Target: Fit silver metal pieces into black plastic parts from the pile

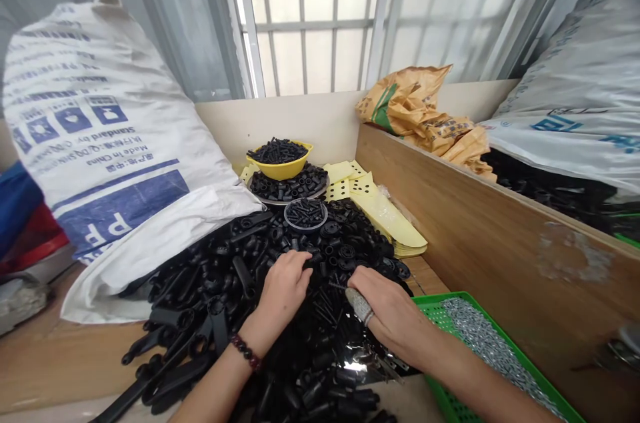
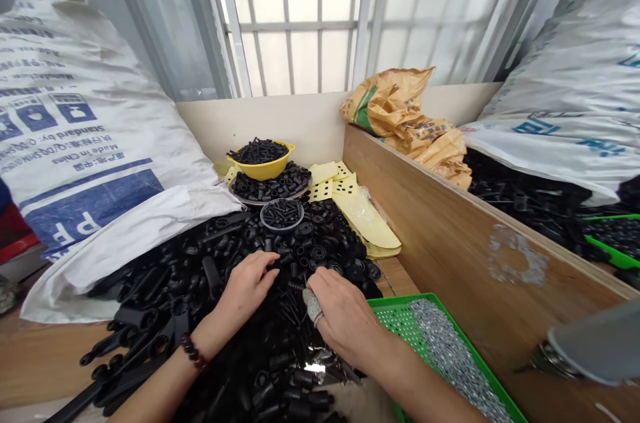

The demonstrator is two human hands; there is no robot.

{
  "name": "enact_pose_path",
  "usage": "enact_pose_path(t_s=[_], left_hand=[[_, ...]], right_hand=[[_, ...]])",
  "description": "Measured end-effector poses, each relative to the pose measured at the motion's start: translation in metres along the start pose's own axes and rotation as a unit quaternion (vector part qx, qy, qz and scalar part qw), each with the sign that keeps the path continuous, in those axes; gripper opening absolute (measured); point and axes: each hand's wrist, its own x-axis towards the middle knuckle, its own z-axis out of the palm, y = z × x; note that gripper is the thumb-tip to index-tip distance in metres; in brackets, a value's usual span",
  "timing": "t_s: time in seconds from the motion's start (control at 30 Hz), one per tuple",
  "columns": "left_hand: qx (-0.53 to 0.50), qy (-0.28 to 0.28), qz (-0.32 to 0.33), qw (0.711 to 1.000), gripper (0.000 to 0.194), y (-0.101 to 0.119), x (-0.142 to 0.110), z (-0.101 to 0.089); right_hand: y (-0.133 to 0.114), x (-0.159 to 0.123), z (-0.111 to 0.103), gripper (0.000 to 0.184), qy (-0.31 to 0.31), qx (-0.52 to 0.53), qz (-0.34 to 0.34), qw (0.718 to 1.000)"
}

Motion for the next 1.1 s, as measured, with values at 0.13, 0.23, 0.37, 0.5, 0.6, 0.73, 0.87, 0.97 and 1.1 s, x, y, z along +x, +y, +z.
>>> enact_pose_path(t_s=[0.13, 0.23, 0.37, 0.5, 0.6, 0.73, 0.87, 0.97, 1.1], left_hand=[[0.075, -0.026, 0.026, 0.997, 0.019, 0.003, 0.017, 0.018], [0.093, -0.039, 0.037, 0.994, 0.024, 0.006, 0.027, 0.026], [0.058, -0.042, 0.038, 0.997, 0.026, 0.01, 0.035, 0.021], [-0.036, -0.033, 0.0, 0.999, 0.022, 0.023, 0.022, 0.006], [-0.147, -0.042, -0.044, 0.987, 0.028, 0.039, -0.003, -0.005], [-0.523, -0.036, -0.22, 0.823, 0.028, 0.055, -0.03, -0.013], [-0.576, -0.036, -0.251, 0.777, 0.031, 0.062, -0.043, -0.01], [-0.555, -0.084, -0.229, 0.795, 0.033, 0.066, -0.051, -0.004], [-0.532, -0.112, -0.214, 0.812, 0.032, 0.069, -0.061, 0.003]], right_hand=[[0.003, -0.004, 0.005, 0.031, -0.005, -0.029, 0.003, 1.0], [0.004, -0.005, 0.004, 0.028, -0.011, -0.043, 0.015, 0.999], [0.003, -0.006, -0.003, 0.022, -0.001, -0.039, 0.021, 0.999], [-0.001, -0.011, -0.015, 0.021, 0.042, -0.019, 0.014, 0.999], [-0.008, -0.017, -0.023, 0.021, 0.052, 0.004, -0.004, 0.999], [-0.017, -0.023, -0.027, 0.02, 0.045, -0.003, -0.021, 0.999], [-0.022, -0.028, -0.025, 0.02, 0.042, -0.049, -0.038, 0.997], [-0.024, -0.031, -0.026, 0.02, 0.039, -0.084, -0.054, 0.994], [-0.025, -0.034, -0.027, 0.016, 0.026, -0.067, -0.046, 0.996]])
